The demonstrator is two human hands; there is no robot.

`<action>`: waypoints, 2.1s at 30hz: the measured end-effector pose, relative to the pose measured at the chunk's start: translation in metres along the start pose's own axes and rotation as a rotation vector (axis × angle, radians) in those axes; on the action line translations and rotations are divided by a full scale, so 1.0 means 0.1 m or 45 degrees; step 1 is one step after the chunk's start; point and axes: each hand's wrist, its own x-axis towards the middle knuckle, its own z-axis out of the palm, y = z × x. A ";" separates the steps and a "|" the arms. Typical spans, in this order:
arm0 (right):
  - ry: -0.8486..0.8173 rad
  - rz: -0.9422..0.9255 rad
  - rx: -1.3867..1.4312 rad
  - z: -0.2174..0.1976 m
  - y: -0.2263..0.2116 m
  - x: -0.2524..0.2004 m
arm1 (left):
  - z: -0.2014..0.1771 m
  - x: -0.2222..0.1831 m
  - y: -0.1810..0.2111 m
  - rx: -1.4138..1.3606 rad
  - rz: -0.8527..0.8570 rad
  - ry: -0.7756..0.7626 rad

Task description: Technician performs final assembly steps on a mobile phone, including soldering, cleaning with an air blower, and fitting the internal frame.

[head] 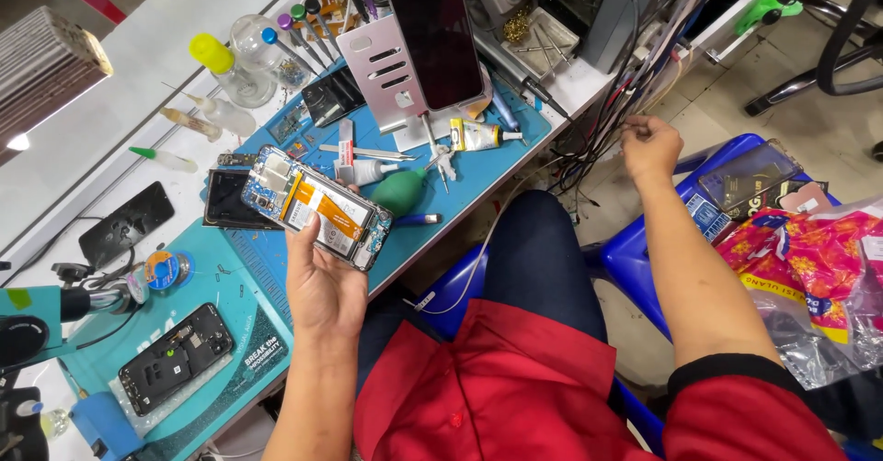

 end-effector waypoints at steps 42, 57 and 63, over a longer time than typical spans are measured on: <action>0.449 -0.581 0.032 0.13 0.10 -0.41 | -0.13 0.00 -0.07 -0.033 0.041 -0.039; -0.424 -0.399 -0.254 -0.61 -0.64 -1.90 | -0.07 -0.16 -0.27 -0.178 -0.052 -0.237; -0.558 0.144 1.178 -0.69 -2.18 -2.09 | 0.09 -0.41 -0.79 -0.372 -0.313 -0.461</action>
